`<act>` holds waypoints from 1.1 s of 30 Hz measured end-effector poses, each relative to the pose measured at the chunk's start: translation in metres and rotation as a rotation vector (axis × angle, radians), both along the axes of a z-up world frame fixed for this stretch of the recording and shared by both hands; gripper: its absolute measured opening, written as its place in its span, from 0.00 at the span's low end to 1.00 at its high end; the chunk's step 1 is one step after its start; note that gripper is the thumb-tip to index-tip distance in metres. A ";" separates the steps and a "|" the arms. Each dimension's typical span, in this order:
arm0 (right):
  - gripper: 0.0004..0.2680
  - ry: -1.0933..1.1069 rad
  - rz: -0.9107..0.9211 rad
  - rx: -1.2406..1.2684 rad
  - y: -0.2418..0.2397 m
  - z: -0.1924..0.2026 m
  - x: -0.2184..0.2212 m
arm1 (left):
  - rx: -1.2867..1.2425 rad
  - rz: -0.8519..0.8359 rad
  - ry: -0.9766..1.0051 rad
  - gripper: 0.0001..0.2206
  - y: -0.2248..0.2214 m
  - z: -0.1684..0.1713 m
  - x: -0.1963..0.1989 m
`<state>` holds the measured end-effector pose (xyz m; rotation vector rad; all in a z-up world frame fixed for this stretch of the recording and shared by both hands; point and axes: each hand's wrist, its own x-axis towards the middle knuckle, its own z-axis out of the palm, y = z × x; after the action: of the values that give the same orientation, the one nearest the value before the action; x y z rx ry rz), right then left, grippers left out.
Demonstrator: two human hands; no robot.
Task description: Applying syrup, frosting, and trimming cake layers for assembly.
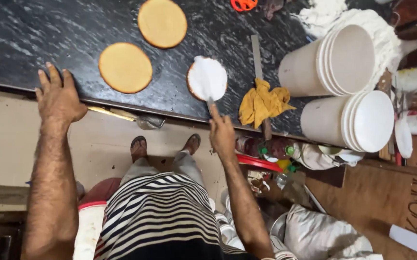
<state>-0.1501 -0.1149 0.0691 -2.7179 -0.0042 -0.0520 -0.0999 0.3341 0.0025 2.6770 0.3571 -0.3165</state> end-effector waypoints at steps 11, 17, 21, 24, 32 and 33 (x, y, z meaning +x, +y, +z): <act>0.19 -0.018 -0.101 -0.332 -0.049 -0.007 -0.003 | 0.224 -0.112 -0.039 0.63 -0.010 0.004 -0.014; 0.21 0.244 -0.150 -0.089 -0.029 0.018 0.001 | 0.269 -0.044 -0.124 0.52 -0.009 -0.002 -0.010; 0.19 0.360 -0.135 0.017 0.007 0.010 -0.041 | 0.328 -0.062 -0.168 0.51 -0.008 -0.016 -0.006; 0.19 0.201 0.068 0.185 0.019 0.001 -0.067 | 0.373 -0.013 -0.193 0.34 -0.004 -0.044 0.000; 0.18 0.014 0.282 0.287 0.117 0.032 -0.008 | 0.354 0.047 -0.064 0.34 -0.016 -0.011 0.013; 0.18 0.011 0.293 0.283 0.132 0.027 0.000 | 0.351 0.059 -0.068 0.34 -0.014 0.006 0.009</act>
<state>-0.1500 0.0173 0.0956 -2.4081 -0.3633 0.0445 -0.0913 0.3202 0.0087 3.0025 0.5103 -0.1552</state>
